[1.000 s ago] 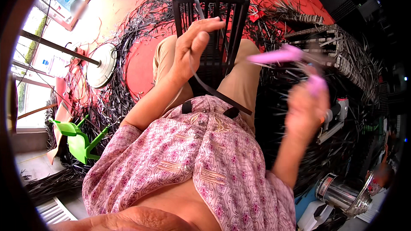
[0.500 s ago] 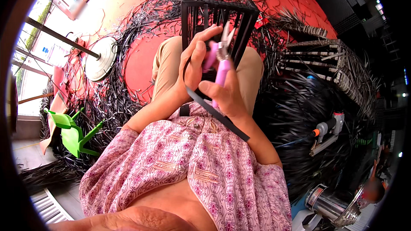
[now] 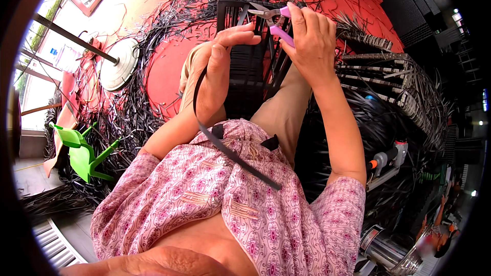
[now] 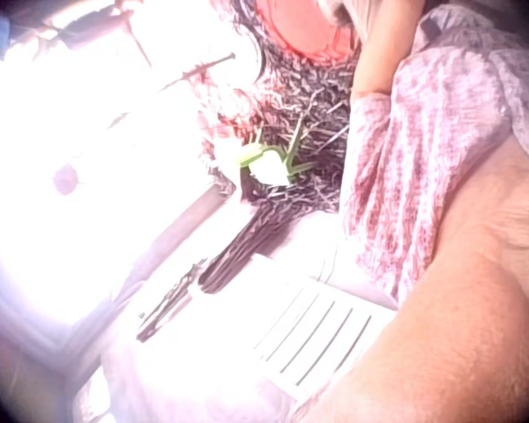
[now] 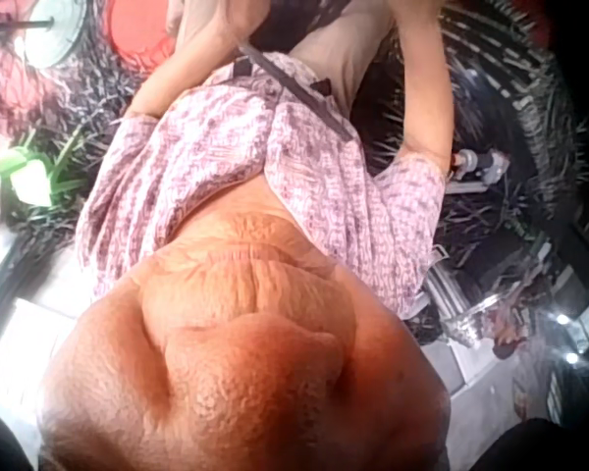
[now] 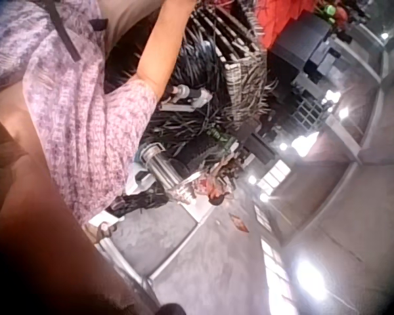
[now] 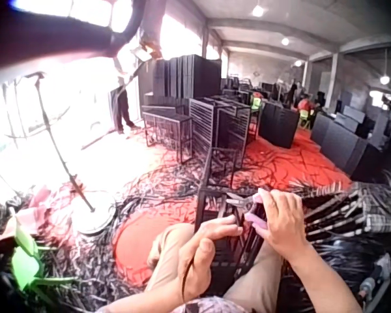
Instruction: The person sits on the floor and weaves black synthetic strips through the frame of a chair. They use a staple gun to secure the woven strips to the frame and pliers to trim excess material. The process involves repeated weaving, stapling, and trimming actions.
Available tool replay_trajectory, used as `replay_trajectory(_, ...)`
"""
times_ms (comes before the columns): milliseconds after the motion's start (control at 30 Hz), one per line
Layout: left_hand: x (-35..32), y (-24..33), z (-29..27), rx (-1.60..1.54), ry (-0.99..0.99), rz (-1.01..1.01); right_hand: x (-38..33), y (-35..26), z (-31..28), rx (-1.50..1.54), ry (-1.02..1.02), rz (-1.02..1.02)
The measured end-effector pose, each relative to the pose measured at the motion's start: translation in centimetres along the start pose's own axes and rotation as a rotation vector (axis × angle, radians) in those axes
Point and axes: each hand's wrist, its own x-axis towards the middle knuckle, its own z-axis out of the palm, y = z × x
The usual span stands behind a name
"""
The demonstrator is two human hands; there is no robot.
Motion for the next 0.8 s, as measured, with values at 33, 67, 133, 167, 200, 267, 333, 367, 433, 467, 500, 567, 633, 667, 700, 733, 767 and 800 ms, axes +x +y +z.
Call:
replay_trajectory(33, 0.0, 0.0, 0.0, 0.004, -0.003, 0.004, 0.2, 0.1, 0.3, 0.001, -0.005, -0.013)
replay_trajectory(67, 0.1, -0.1, 0.0, -0.015, -0.001, -0.005, 0.4, 0.1, 0.6, 0.001, -0.012, -0.025)
replay_trajectory(133, 0.0, -0.4, -0.1, -0.056, 0.0, -0.021, 1.0, 0.1, 0.5, 0.005, -0.02, -0.042)
replay_trajectory(167, 0.0, -0.5, 0.0, -0.07, 0.001, -0.026, 1.3, 0.2, 0.3, 0.01, -0.029, -0.055)
replay_trajectory(200, -0.1, -0.7, 0.0, -0.085, 0.003, -0.03, 1.5, 0.3, 0.3, 0.016, -0.037, -0.068)
replay_trajectory(267, -0.2, -0.8, 0.1, -0.099, 0.0, -0.04, 1.8, 0.7, 0.3, 0.031, -0.065, -0.083)
replay_trajectory(333, -0.2, -0.8, 0.1, -0.098, -0.008, -0.052, 2.0, 1.3, 0.3, 0.043, -0.076, -0.115)
replay_trajectory(367, -0.2, -0.8, 0.1, -0.101, -0.001, -0.047, 2.2, 1.6, 0.4, 0.05, -0.07, -0.143)
replay_trajectory(433, -0.2, -0.9, 0.1, -0.106, 0.014, -0.036, 2.6, 2.2, 0.5, 0.046, -0.056, -0.197)
replay_trajectory(467, -0.2, -0.9, 0.0, -0.108, 0.015, -0.046, 2.8, 2.4, 0.5, 0.039, -0.049, -0.22)
replay_trajectory(500, -0.2, -0.8, 0.0, -0.109, 0.017, -0.056, 2.9, 2.7, 0.5, 0.032, -0.041, -0.244)
replay_trajectory(567, -0.1, -0.8, -0.2, -0.104, -0.017, -0.038, 3.4, 3.5, 0.7, 0.02, -0.043, -0.28)
replay_trajectory(633, 0.1, -1.0, -0.7, -0.092, -0.087, 0.017, 3.2, 4.2, 1.0, 0.004, -0.064, -0.282)
replay_trajectory(667, 0.4, -1.1, -1.4, 0.029, -0.049, 0.09, 3.1, 4.2, 0.6, 0.019, -0.063, -0.249)
replay_trajectory(700, 0.6, -1.2, -2.7, 0.152, -0.011, 0.159, 3.0, 4.1, -0.2, 0.036, -0.065, -0.215)
replay_trajectory(733, 0.9, -1.3, -4.2, 0.274, 0.025, 0.229, 2.9, 4.1, -1.0, 0.053, -0.067, -0.181)
replay_trajectory(767, 0.9, -1.7, -5.9, 0.336, 0.091, 0.252, 1.9, 4.6, -1.9, 0.012, 0.015, -0.146)
replay_trajectory(800, 0.7, -2.2, -8.2, 0.407, 0.153, 0.261, 0.7, 5.1, -3.4, -0.04, 0.035, -0.069)
